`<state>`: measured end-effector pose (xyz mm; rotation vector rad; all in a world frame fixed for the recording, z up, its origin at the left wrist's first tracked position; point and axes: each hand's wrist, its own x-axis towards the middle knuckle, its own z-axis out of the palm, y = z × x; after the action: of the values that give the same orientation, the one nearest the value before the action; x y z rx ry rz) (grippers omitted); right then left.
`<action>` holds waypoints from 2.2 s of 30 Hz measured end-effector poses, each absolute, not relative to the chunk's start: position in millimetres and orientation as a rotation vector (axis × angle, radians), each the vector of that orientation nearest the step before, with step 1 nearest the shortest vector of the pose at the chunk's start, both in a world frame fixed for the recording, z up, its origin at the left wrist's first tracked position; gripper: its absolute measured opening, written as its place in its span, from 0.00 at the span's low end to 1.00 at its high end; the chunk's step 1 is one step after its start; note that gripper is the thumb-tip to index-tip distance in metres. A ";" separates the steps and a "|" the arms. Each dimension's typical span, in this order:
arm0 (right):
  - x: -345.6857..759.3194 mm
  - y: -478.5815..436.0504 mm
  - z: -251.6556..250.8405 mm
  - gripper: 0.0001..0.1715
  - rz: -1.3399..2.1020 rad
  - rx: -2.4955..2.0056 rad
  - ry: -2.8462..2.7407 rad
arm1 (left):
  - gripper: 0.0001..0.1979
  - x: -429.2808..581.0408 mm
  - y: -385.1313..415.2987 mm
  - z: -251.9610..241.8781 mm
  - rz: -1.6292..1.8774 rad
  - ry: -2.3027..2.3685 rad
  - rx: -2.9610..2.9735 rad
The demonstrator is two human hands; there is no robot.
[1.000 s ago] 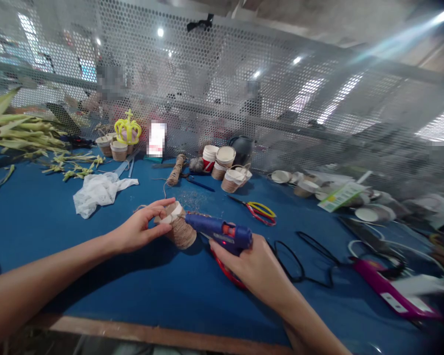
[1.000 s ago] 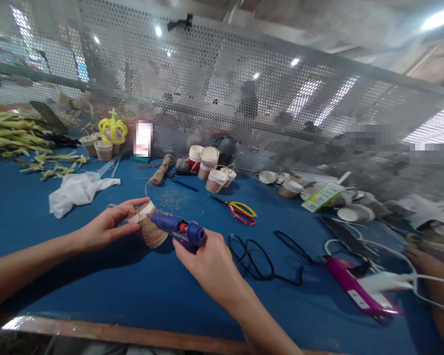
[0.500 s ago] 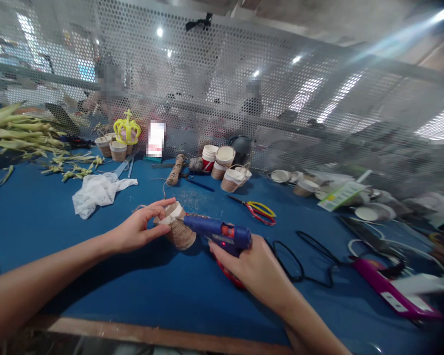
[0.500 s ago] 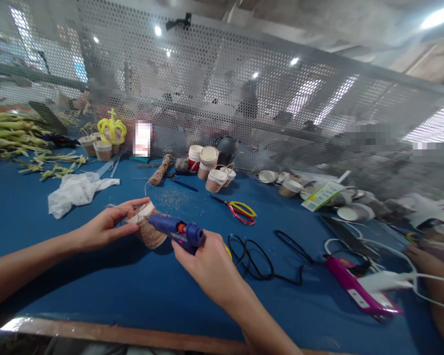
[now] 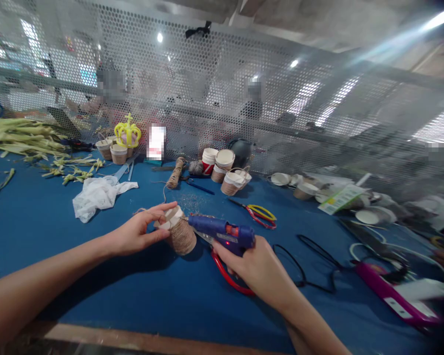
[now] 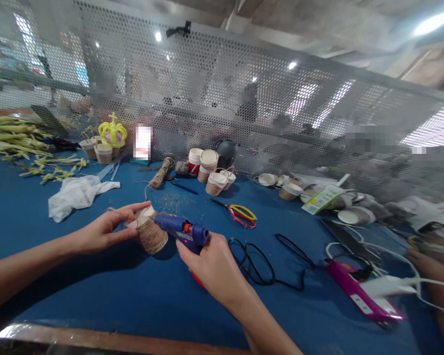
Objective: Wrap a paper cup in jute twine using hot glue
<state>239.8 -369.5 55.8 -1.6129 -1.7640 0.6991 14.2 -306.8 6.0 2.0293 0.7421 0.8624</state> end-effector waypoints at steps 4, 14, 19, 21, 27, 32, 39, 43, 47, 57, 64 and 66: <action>239.3 -372.2 52.5 0.14 0.711 -1.629 -1.775 | 0.06 14.1 -306.0 5.7 0.856 0.734 2.054; 238.4 -374.4 52.2 0.15 0.550 -1.581 -1.881 | 0.07 14.5 -306.9 6.8 0.849 0.741 2.048; 235.2 -379.8 48.7 0.16 0.545 -1.585 -1.917 | 0.07 15.0 -307.7 7.7 0.849 0.756 2.052; 235.7 -378.5 50.8 0.15 0.589 -1.600 -1.889 | 0.07 14.8 -307.7 8.2 0.842 0.745 2.059; 243.8 -369.4 60.0 0.14 0.707 -1.634 -1.847 | 0.07 12.4 -305.5 8.8 0.796 0.671 2.066; 247.3 -367.0 60.7 0.17 0.698 -1.656 -1.827 | 0.06 11.0 -305.1 9.9 0.751 0.655 2.088; 243.0 -371.1 61.7 0.17 0.744 -1.635 -1.793 | 0.06 11.7 -305.1 9.7 0.751 0.659 2.076; 242.8 -370.9 61.9 0.14 0.721 -1.640 -1.790 | 0.06 11.2 -304.4 9.3 0.746 0.664 2.079; 244.0 -369.5 60.4 0.11 0.672 -1.648 -1.799 | 0.05 10.7 -305.1 9.5 0.752 0.659 2.091; 237.0 -374.9 57.2 0.15 0.815 -1.711 -1.703 | 0.07 11.8 -305.2 11.3 0.752 0.676 2.092; 234.2 -381.0 49.9 0.14 0.598 -1.573 -1.918 | 0.07 12.3 -306.0 10.1 0.771 0.695 2.087; 233.6 -381.2 49.4 0.14 0.585 -1.556 -1.940 | 0.06 12.0 -305.9 9.9 0.774 0.696 2.096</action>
<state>233.6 -381.2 49.4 -1.5555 -1.9401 0.5852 12.0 -305.9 9.9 2.0957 0.6956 0.7736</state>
